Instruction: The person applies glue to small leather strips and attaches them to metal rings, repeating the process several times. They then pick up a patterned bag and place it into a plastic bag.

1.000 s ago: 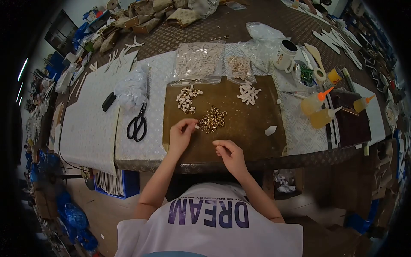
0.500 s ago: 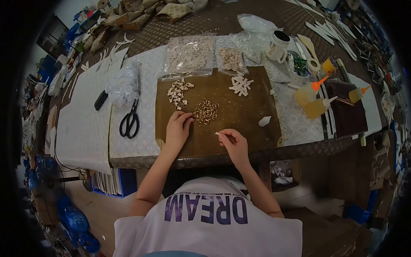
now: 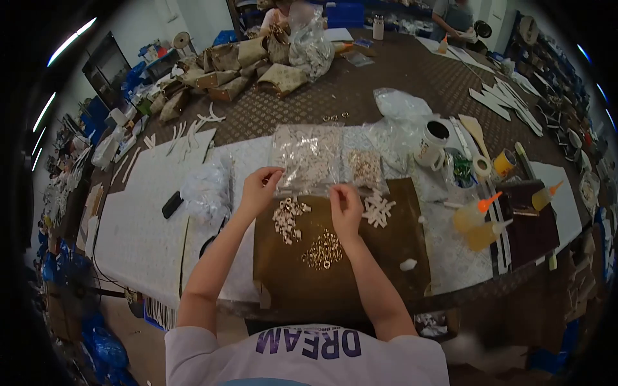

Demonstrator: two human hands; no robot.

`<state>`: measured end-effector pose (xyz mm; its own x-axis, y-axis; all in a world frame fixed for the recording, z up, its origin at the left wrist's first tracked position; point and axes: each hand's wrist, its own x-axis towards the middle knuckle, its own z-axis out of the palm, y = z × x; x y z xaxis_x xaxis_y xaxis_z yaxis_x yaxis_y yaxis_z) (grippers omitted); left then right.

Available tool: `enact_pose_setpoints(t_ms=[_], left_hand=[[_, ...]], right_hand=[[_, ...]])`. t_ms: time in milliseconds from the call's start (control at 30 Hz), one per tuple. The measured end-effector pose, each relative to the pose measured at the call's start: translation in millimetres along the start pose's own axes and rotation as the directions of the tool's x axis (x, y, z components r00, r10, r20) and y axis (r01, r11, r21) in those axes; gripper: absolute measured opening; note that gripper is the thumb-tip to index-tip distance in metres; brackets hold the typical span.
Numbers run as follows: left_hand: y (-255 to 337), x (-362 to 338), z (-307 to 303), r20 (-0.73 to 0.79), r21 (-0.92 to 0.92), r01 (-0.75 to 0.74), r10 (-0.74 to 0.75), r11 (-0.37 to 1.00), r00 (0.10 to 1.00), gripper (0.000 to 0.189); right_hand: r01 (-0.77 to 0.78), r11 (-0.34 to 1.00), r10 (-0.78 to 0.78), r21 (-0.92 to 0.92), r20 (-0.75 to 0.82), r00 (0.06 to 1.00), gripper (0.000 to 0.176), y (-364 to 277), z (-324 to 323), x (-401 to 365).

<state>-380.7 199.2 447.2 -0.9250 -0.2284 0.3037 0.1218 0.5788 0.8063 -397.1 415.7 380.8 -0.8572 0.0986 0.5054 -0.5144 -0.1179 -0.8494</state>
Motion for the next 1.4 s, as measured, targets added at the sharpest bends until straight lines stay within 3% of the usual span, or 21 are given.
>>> enact_pose_setpoints(t_ms=[100,200,300,333,400,467,533,633,733,767,833,1000,1067,1100,1167,1233,1333,1400], left_hand=[[-82,115,14,-0.007,-0.089,0.072,-0.073,0.993,0.997,0.022],[-109,204,28,-0.087,-0.027,0.305,-0.306,0.952,0.948,0.029],[-159,292,55,-0.233,0.183,0.362,-0.318,0.914,0.919,0.031],[-157,313,57,-0.203,0.212,0.397,-0.357,0.893,0.912,0.037],[-138,345,61,-0.169,0.121,0.587,-0.567,0.8,0.806,0.046],[-183,389,82,-0.261,0.102,0.57,-0.531,0.815,0.806,0.051],[-184,402,92,-0.313,0.082,0.54,-0.493,0.838,0.812,0.051],[-176,395,85,-0.192,0.107,0.581,-0.557,0.807,0.808,0.037],[-186,391,89,-0.317,0.282,0.367,-0.275,0.887,0.908,0.027],[-187,383,87,-0.441,0.281,0.155,-0.016,0.947,0.897,0.022],[-128,359,50,-0.45,0.014,-0.024,0.028,1.0,0.893,0.023],[-60,311,-38,-0.488,-0.017,-0.232,0.195,0.972,0.851,0.025],[-23,267,-63,-0.351,-0.163,-0.107,0.044,0.981,0.936,0.027],[-17,250,-66,-0.394,-0.153,-0.236,0.16,0.96,0.905,0.027],[1,212,-73,-0.301,-0.286,-0.179,0.089,0.941,0.95,0.026],[9,180,-71,-0.241,-0.424,-0.185,0.087,0.886,0.967,0.025],[22,144,-72,-0.049,-0.469,-0.078,0.062,0.88,0.997,0.023],[30,135,-73,0.016,-0.492,-0.091,0.113,0.866,0.993,0.022]], right_hand=[[-0.003,0.99,0.008,-0.14,0.041,0.999,0.004,2,-3,-10],[0.089,0.966,-0.07,-0.242,0.088,0.994,0.006,-8,2,0],[0.009,0.975,0.004,-0.221,0.056,0.998,0.009,4,-1,-4],[-0.014,0.974,0.029,-0.228,0.06,0.998,0.009,3,-1,-3],[-0.058,0.969,0.059,-0.239,-0.001,0.998,0.01,2,-2,1],[-0.112,0.961,0.109,-0.254,-0.028,0.994,0.011,1,-3,1],[-0.05,0.948,0.06,-0.315,0.023,0.998,0.011,-1,-4,7],[-0.033,0.937,0.051,-0.347,0.045,0.998,0.011,1,-3,11],[-0.034,0.935,0.051,-0.352,0.039,0.998,0.011,1,-4,9],[-0.03,0.935,0.046,-0.353,0.037,0.998,0.011,1,-5,8],[-0.053,0.944,0.066,-0.325,0.028,0.997,0.011,0,-3,6],[-0.116,0.961,0.128,-0.253,0.031,0.991,0.008,3,-3,-1],[-0.178,0.966,0.185,-0.188,0.024,0.982,0.007,6,-2,-4],[-0.14,0.97,0.149,-0.2,0.03,0.988,0.006,7,-1,-3],[-0.076,0.971,0.084,-0.227,0.025,0.996,0.004,7,1,-3],[-0.13,0.978,0.137,-0.16,0.035,0.99,0.003,5,1,-3],[-0.171,0.98,0.174,-0.107,0.025,0.984,0.001,9,1,-5],[-0.15,0.98,0.155,-0.131,0.029,0.988,0.001,12,-1,-6]])
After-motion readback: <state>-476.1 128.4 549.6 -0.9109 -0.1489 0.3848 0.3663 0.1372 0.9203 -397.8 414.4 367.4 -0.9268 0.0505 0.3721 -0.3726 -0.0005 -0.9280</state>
